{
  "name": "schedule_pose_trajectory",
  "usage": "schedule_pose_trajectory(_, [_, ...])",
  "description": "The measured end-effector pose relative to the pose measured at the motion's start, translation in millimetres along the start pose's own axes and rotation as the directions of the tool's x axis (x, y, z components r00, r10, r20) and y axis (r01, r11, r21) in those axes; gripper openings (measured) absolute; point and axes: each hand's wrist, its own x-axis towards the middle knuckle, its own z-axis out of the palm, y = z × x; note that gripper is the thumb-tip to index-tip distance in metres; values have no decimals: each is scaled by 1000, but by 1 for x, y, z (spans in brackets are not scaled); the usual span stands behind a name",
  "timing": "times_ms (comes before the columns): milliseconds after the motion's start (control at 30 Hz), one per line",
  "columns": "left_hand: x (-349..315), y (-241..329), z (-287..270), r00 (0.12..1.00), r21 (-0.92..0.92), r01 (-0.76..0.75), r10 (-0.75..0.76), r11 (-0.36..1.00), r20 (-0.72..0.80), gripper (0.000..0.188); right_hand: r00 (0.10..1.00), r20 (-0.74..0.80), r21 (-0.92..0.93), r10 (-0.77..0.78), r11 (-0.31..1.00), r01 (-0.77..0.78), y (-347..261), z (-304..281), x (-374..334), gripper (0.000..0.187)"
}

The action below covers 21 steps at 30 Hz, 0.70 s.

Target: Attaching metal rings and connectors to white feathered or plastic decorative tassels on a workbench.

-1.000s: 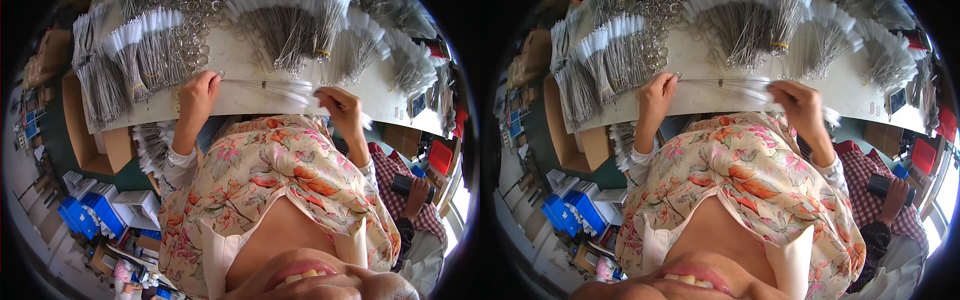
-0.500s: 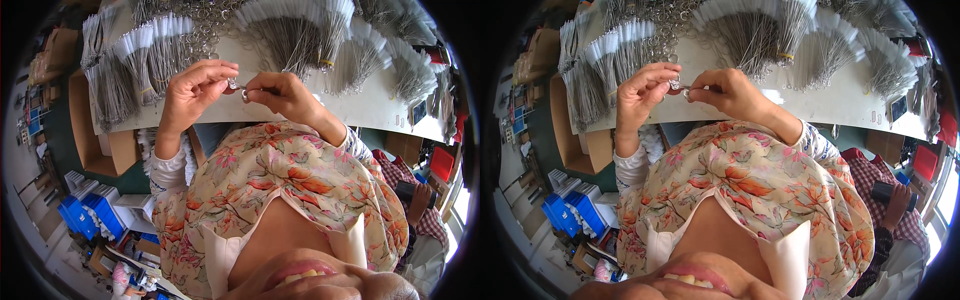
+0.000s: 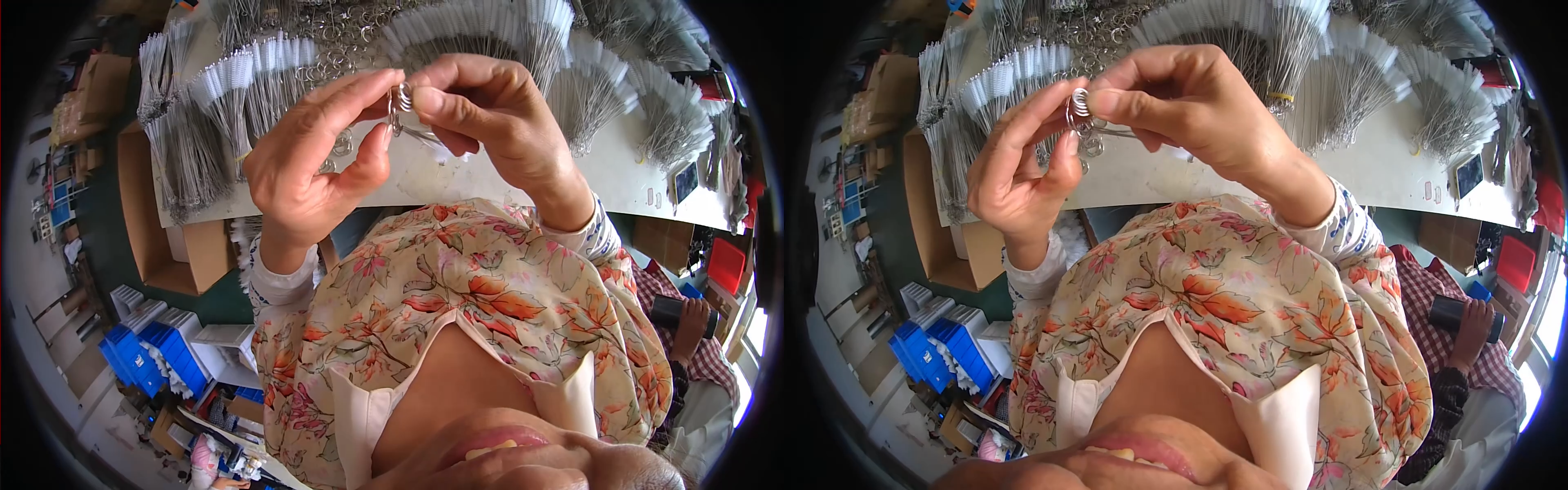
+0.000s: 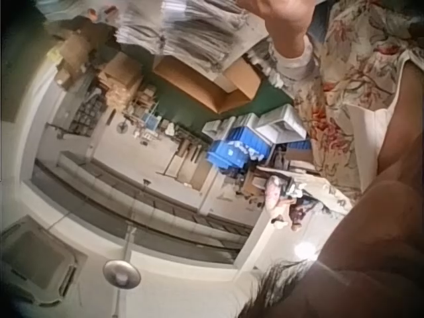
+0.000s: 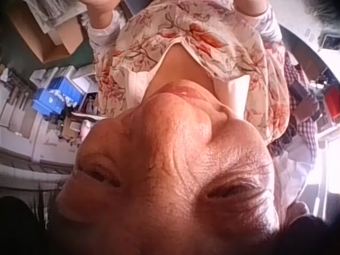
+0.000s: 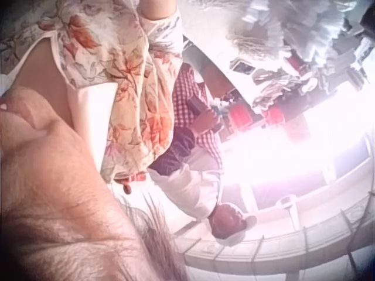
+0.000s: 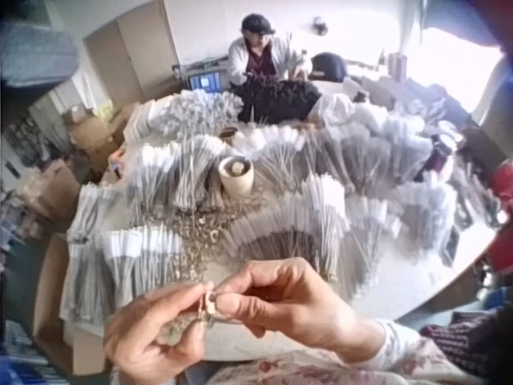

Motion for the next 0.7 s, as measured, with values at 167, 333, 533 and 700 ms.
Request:
schedule_pose_trajectory(167, [13,0,-3,1000,45,-15,14,999,21,34,999,-11,-15,-34,999,34,-5,-1,7,20])
schedule_pose_trajectory(333, [19,5,-6,997,52,48,-51,997,60,34,996,11,50,-84,995,84,-7,-3,12,21])
schedule_pose_trajectory(533, [27,8,-7,990,26,120,-122,992,70,32,990,79,-35,-115,992,118,-12,-7,16,15])
schedule_pose_trajectory(700, [49,25,-15,950,-6,213,-206,977,235,30,978,168,-155,-124,976,151,-19,-15,13,15])
